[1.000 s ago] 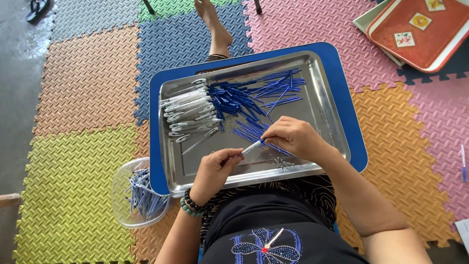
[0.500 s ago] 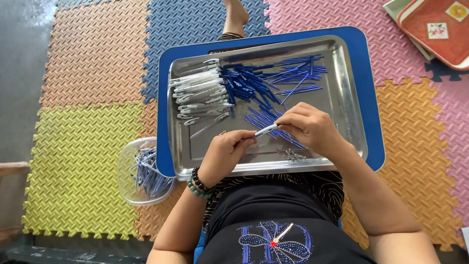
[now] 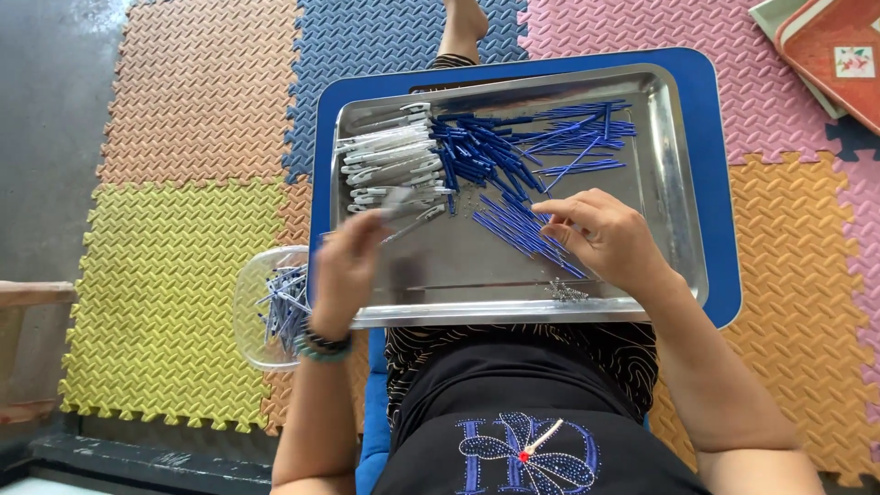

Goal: Manually assembling pens by inserting ink refills into plastic barrels.

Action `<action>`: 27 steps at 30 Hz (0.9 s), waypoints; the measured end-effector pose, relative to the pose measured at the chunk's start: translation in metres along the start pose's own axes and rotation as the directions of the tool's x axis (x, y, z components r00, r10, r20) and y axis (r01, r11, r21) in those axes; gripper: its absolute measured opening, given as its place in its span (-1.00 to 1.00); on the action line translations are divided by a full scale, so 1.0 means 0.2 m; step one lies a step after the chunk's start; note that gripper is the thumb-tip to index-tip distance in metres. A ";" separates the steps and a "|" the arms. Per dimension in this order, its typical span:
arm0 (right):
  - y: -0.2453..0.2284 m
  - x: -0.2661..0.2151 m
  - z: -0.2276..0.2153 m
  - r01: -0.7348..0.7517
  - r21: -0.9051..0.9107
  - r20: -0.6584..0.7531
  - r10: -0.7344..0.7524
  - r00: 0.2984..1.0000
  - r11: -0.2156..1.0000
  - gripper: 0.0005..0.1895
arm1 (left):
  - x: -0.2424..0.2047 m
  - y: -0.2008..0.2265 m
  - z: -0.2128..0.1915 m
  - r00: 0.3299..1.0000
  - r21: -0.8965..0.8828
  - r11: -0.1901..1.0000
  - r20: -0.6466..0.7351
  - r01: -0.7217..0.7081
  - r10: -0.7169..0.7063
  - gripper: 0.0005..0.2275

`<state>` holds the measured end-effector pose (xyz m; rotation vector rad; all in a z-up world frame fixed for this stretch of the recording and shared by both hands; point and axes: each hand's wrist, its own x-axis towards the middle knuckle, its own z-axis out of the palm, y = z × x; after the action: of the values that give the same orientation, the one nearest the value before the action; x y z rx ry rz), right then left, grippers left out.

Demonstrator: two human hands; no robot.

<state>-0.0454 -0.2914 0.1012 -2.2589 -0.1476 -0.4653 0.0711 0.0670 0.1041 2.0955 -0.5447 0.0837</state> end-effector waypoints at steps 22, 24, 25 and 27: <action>-0.62 -0.67 -0.30 -0.028 0.122 -0.193 0.052 0.980 0.992 -0.67 | -0.13 -0.51 -0.13 0.909 0.326 0.944 -0.378 -0.045 0.174 -0.74; -0.80 -0.23 -0.44 0.269 0.508 -0.042 -0.289 0.956 0.818 -0.69 | -0.06 -0.43 -0.02 0.945 0.240 0.954 -0.227 -0.181 0.237 -0.80; -0.66 -0.13 -0.35 0.275 0.507 -0.042 -0.295 0.955 0.817 -0.69 | -0.06 -0.42 0.02 0.943 0.241 0.953 -0.233 -0.183 0.240 -0.80; -0.39 0.08 -0.16 0.429 0.125 -0.358 -0.363 0.860 0.894 -0.74 | -0.07 -0.40 0.12 0.972 0.305 0.943 -0.145 -0.134 0.185 -0.81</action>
<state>-0.0591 -0.2642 0.1807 -1.9172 -0.4772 -0.9936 0.0881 0.0888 0.0243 2.2991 -0.6268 0.4615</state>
